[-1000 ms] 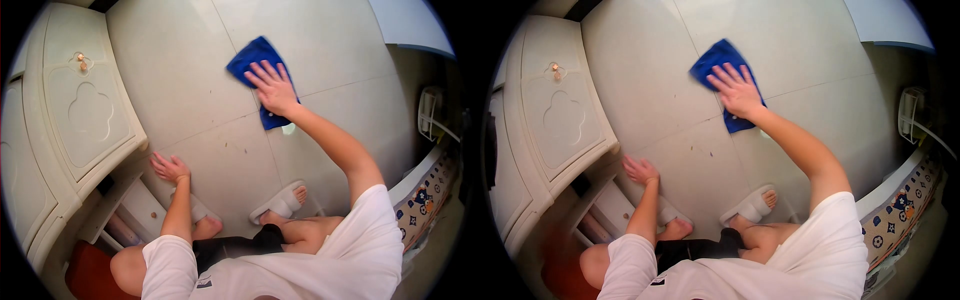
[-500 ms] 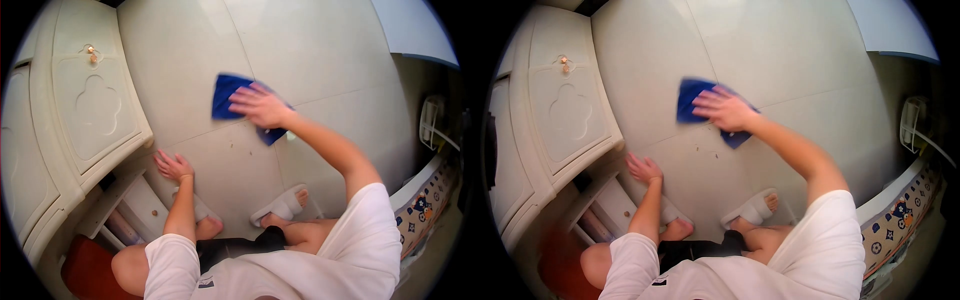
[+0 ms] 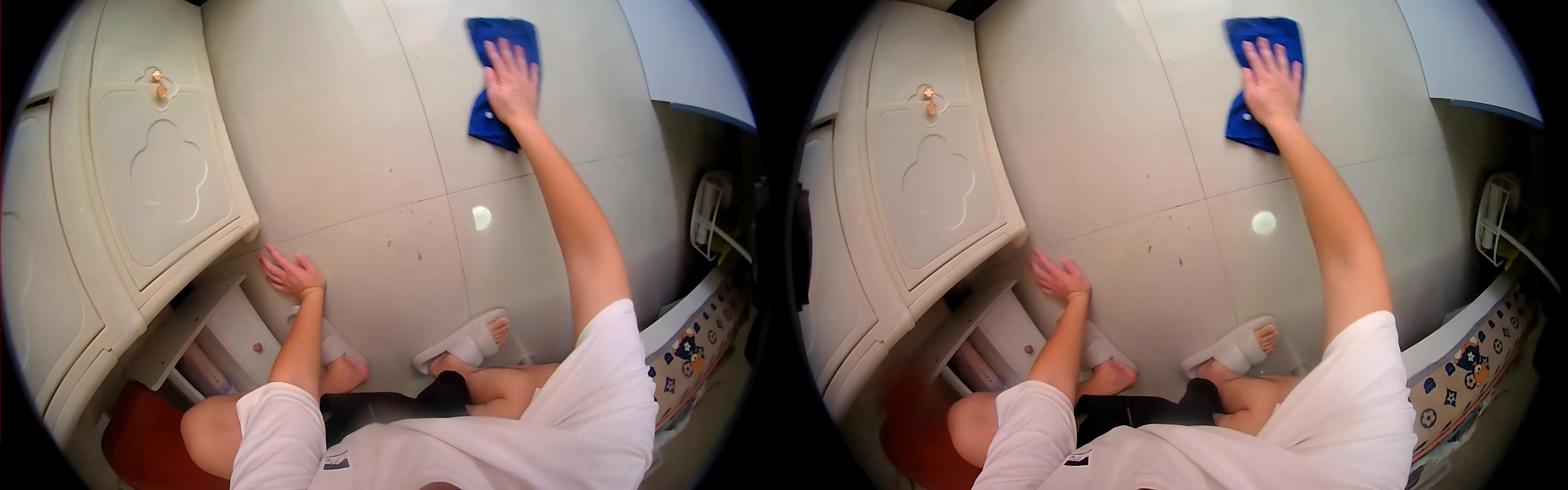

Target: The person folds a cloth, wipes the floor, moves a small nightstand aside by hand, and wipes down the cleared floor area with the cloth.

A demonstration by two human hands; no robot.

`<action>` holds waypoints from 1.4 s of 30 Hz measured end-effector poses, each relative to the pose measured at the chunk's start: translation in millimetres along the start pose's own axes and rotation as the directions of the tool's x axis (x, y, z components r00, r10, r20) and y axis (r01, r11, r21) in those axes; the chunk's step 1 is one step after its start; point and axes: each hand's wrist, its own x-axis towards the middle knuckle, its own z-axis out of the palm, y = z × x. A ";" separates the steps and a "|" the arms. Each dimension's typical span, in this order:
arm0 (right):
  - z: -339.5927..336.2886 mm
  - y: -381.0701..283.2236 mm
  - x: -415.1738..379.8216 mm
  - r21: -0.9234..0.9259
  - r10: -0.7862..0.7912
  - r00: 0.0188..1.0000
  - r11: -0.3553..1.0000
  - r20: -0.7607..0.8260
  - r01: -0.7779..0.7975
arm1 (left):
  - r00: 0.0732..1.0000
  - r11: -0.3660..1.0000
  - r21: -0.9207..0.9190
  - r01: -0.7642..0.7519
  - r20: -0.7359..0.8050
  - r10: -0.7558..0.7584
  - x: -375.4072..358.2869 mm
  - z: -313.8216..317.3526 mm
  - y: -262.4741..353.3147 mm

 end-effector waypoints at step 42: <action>-157.7 64.3 -343.9 0.140 -0.056 0.912 0.990 0.407 -0.002 | 1.000 1.000 0.029 -0.007 0.030 0.006 0.0 -3.1 0.3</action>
